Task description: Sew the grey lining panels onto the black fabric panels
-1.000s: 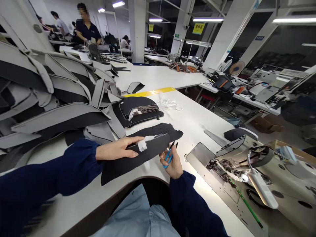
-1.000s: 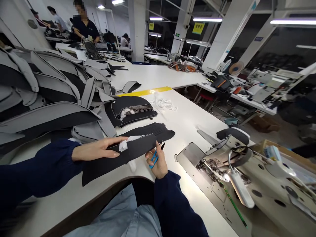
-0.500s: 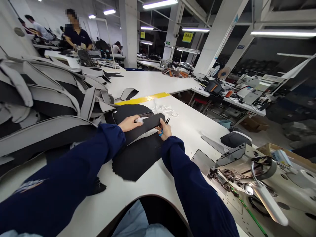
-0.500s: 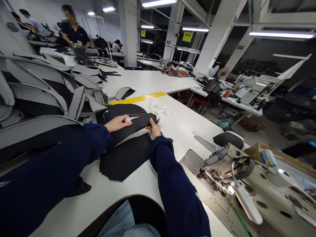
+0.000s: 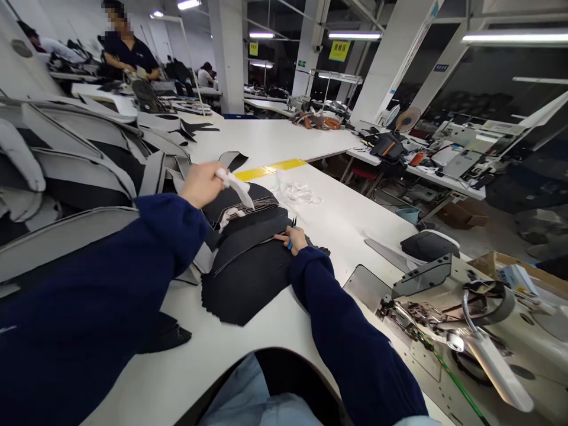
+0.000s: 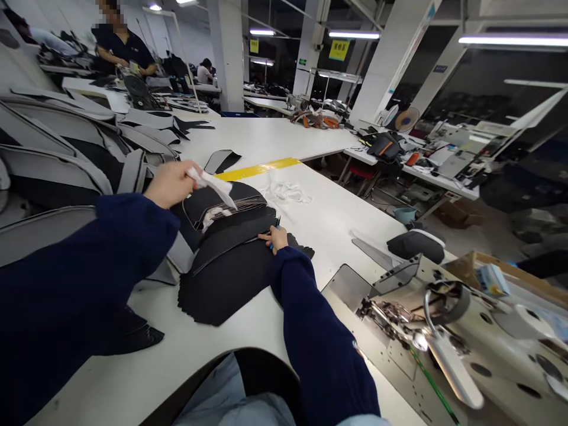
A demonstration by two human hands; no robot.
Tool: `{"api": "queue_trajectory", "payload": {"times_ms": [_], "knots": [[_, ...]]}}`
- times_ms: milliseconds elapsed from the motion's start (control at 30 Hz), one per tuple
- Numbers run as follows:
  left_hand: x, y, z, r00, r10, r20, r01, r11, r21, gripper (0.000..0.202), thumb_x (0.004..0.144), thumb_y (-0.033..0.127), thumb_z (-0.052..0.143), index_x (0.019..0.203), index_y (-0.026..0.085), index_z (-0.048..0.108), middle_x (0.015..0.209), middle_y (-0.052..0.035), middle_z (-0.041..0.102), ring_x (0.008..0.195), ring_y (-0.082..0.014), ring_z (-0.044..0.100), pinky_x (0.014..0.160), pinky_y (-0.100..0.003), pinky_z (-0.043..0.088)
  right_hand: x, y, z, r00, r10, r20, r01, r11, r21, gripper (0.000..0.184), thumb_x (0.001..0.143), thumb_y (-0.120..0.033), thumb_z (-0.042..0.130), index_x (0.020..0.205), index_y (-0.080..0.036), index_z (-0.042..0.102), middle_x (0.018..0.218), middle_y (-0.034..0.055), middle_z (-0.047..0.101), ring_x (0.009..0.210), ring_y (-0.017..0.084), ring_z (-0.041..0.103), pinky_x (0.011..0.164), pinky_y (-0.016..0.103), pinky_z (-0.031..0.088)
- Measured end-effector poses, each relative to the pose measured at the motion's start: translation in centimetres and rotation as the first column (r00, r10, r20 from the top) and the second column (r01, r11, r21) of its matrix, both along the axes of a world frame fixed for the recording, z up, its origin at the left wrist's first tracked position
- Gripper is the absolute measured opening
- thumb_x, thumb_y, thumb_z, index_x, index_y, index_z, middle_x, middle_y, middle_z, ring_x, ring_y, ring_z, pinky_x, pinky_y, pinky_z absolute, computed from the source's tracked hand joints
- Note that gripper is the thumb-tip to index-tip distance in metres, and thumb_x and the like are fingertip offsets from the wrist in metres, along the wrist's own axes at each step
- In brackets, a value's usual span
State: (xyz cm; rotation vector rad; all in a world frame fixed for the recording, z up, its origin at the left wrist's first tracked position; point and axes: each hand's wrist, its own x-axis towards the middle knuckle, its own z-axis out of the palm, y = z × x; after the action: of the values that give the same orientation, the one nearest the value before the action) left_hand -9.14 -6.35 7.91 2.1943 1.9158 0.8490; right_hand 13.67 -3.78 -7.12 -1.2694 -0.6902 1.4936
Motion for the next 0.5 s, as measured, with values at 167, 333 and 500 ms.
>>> {"api": "queue_trajectory", "payload": {"times_ms": [167, 333, 500], "knots": [[3.4, -6.0, 1.2, 0.97, -0.19, 0.153, 0.191, 0.982, 0.009, 0.035, 0.084, 0.032, 0.052, 0.11, 0.011, 0.06, 0.092, -0.0042, 0.065, 0.077, -0.0145, 0.057, 0.076, -0.027, 0.047, 1.3, -6.2, 2.7, 0.997, 0.067, -0.033, -0.062, 0.989, 0.132, 0.019, 0.086, -0.03, 0.062, 0.098, -0.018, 0.054, 0.092, 0.0036, 0.062, 0.057, 0.01, 0.066, 0.031, 0.014, 0.018], [10.3, -12.1, -6.0, 0.719, -0.663, 0.209, 0.695, 0.686, -0.217, 0.018, 0.084, 0.019, 0.049, 0.097, 0.016, 0.061, 0.089, -0.0031, 0.066, 0.08, -0.0145, 0.062, 0.077, -0.023, 0.049, 4.5, -17.2, 2.0, 0.947, 0.308, -0.088, -0.278, 0.926, 0.256, 0.045, 0.066, -0.056, 0.077, 0.079, -0.017, 0.057, 0.069, 0.0019, 0.062, 0.049, 0.01, 0.053, 0.033, 0.015, 0.017], [12.2, -14.1, -11.5, 0.391, -0.906, 0.16, 0.887, 0.325, -0.328, 0.05, 0.073, 0.002, 0.047, 0.12, 0.016, 0.056, 0.129, -0.0112, 0.055, 0.118, -0.0192, 0.056, 0.103, -0.026, 0.043, 9.4, -29.3, -3.5, 0.909, 0.109, 0.402, -0.191, 0.967, 0.169, 0.034, 0.085, -0.049, 0.06, 0.071, -0.019, 0.054, 0.047, -0.0026, 0.054, 0.035, 0.008, 0.037, 0.035, 0.021, 0.027]]}}
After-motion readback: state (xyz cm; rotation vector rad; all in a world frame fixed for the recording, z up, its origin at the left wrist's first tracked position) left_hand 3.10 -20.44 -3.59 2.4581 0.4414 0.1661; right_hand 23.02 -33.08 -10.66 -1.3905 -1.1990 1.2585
